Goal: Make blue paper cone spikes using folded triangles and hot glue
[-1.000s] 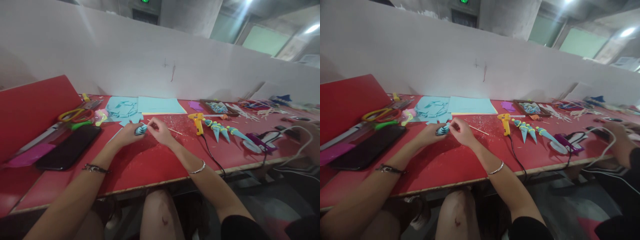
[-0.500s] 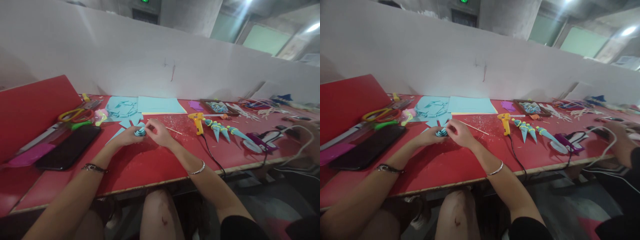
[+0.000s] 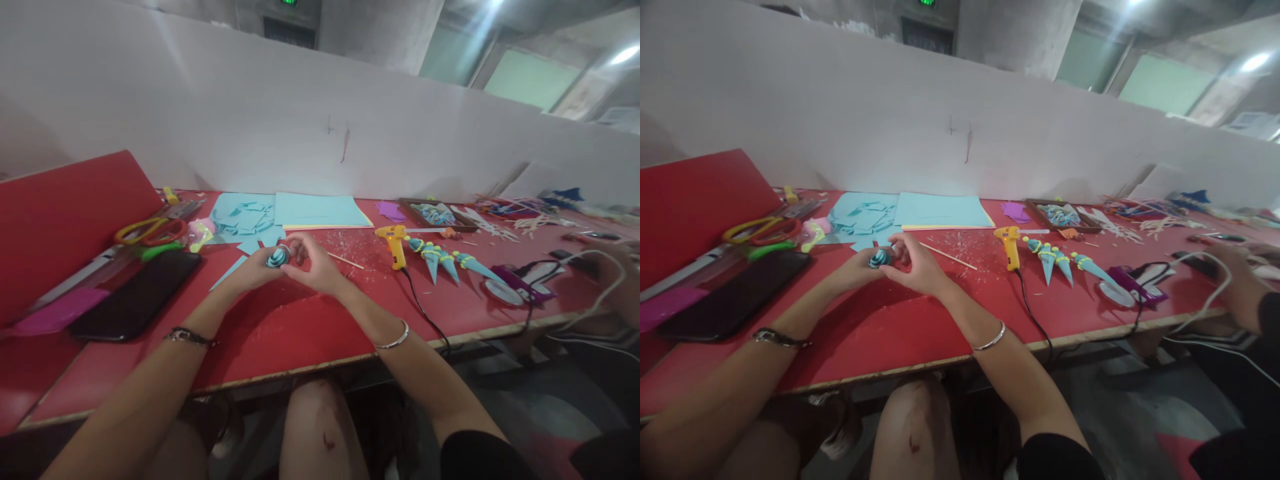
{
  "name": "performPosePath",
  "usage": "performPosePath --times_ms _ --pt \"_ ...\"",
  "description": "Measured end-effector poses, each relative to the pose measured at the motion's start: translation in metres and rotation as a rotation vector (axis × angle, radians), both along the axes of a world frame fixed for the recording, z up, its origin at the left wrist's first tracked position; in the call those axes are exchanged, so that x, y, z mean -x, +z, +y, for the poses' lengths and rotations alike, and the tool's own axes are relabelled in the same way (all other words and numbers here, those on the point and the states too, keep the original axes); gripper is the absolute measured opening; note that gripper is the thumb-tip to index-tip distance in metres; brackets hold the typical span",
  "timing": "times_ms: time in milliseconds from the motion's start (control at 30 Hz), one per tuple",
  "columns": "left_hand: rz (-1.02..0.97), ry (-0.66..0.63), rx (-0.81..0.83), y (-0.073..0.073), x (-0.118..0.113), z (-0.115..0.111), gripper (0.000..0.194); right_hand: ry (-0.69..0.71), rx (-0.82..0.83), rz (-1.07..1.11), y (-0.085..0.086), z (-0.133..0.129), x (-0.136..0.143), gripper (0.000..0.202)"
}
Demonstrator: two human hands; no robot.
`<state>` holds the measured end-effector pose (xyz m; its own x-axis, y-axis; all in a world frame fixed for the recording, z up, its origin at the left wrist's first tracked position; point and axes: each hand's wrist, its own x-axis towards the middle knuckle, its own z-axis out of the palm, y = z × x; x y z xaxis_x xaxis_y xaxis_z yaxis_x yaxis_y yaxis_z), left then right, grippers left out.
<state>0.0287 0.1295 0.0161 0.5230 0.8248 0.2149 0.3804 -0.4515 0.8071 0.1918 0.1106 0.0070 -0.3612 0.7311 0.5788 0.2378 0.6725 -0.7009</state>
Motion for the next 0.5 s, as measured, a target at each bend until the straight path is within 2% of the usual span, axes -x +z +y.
performPosePath --times_ms 100,233,500 --pt "-0.123 -0.013 -0.016 -0.007 0.001 0.005 0.025 -0.038 -0.064 -0.081 0.000 -0.001 0.000 0.042" --pt "-0.167 0.065 -0.068 -0.014 0.001 0.009 0.025 -0.067 -0.191 -0.181 0.001 -0.003 0.000 0.043" --pt "-0.091 0.146 -0.309 -0.006 -0.003 -0.001 0.015 -0.057 -0.286 -0.275 0.004 -0.006 0.004 0.044"
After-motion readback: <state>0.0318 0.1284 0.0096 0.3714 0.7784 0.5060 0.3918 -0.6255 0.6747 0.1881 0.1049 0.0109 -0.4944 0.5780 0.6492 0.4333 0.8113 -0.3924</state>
